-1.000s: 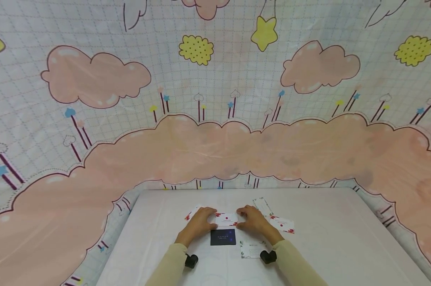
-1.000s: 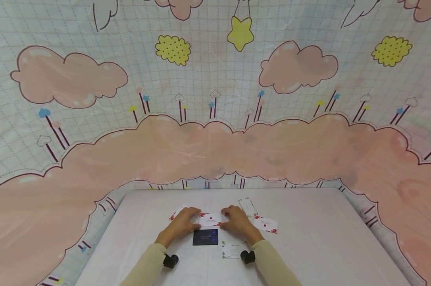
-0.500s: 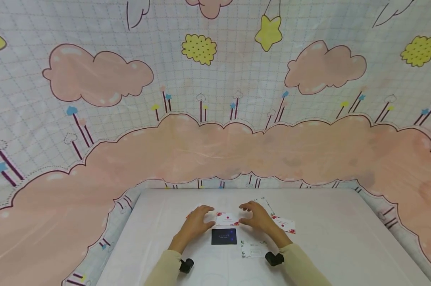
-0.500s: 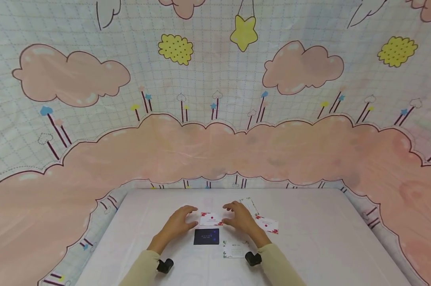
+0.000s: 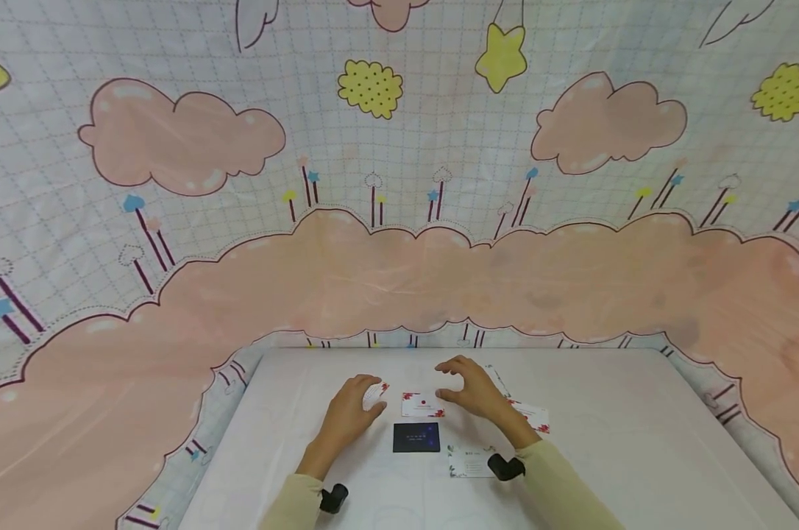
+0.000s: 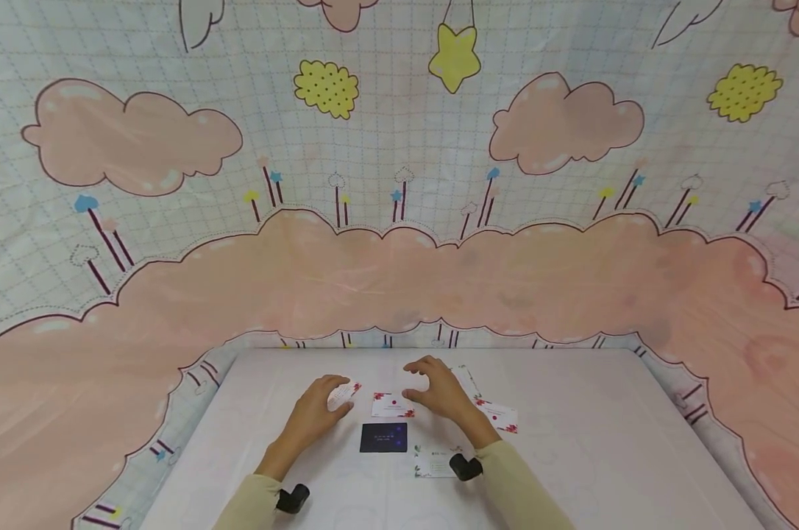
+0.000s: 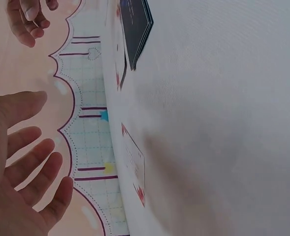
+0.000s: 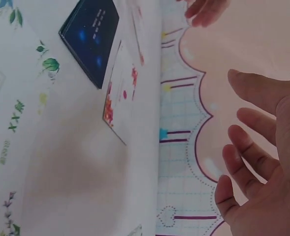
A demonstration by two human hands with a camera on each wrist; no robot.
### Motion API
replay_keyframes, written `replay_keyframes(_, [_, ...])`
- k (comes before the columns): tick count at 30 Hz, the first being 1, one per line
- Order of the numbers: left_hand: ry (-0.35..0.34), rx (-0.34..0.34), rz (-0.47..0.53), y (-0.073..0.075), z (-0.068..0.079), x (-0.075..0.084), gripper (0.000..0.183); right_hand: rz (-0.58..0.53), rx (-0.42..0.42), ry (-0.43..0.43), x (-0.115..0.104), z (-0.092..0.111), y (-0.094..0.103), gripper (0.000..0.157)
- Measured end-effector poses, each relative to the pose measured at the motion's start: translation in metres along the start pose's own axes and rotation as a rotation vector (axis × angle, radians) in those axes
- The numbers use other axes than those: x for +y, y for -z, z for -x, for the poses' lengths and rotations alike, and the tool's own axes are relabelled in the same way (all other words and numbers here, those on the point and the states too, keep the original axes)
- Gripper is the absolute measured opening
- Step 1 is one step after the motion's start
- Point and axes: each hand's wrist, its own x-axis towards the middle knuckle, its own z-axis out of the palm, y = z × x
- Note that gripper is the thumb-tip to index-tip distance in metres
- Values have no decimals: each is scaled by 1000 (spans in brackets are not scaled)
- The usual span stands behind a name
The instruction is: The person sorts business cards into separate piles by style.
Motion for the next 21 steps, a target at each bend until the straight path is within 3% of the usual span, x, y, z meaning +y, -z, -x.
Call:
replay_keyframes(11, [122,72,-43,0,5,-18,53,-76,-53,47,-5,-20,-11,47])
replay_keyframes(21, [235,66,-32,-6,8,-24,56,-92,-128,73,-9,-36,-25,51])
